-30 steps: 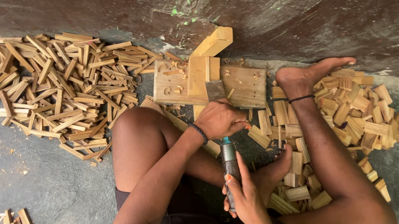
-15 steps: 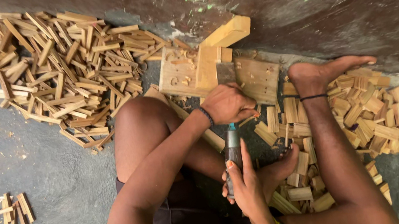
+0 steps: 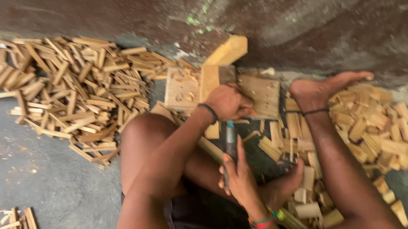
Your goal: The person sits on the floor and uses a hammer to strike a chisel, splitting small wooden blocks into thin strips. The person repeatedly picks up blocks, positions them on a wooden base, and strikes them to create wood shavings.
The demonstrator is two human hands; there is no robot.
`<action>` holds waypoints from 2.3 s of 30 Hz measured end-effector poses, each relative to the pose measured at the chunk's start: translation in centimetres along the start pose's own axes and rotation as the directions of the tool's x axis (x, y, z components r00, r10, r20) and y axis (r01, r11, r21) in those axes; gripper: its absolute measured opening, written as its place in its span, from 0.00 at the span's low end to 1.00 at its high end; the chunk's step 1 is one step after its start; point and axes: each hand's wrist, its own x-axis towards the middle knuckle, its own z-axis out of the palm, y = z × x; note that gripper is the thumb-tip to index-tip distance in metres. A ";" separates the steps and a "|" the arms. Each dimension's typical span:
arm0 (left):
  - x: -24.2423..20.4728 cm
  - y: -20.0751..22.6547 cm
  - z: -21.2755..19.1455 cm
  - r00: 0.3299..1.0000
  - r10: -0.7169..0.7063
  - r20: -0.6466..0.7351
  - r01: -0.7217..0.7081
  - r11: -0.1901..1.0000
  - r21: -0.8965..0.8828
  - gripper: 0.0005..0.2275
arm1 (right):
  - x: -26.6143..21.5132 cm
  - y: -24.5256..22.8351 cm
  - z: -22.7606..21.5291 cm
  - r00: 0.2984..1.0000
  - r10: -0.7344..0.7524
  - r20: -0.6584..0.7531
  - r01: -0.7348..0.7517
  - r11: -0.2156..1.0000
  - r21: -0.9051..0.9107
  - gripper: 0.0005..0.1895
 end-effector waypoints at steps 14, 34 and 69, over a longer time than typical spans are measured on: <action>-4.6 4.4 -1.5 0.957 -0.003 -0.290 0.039 0.992 0.117 0.09 | -1.0 2.1 -1.8 0.984 -0.163 -0.074 0.179 0.908 0.379 0.28; -5.5 2.8 -2.4 0.841 -0.345 -0.417 0.485 0.822 0.298 0.15 | -2.9 6.7 -4.8 0.971 -0.023 -0.239 0.049 0.993 0.103 0.36; -4.5 4.6 -2.6 0.844 -0.414 -0.340 0.528 0.754 0.391 0.31 | -7.1 5.3 -5.9 0.975 0.013 -0.224 0.036 0.977 0.210 0.35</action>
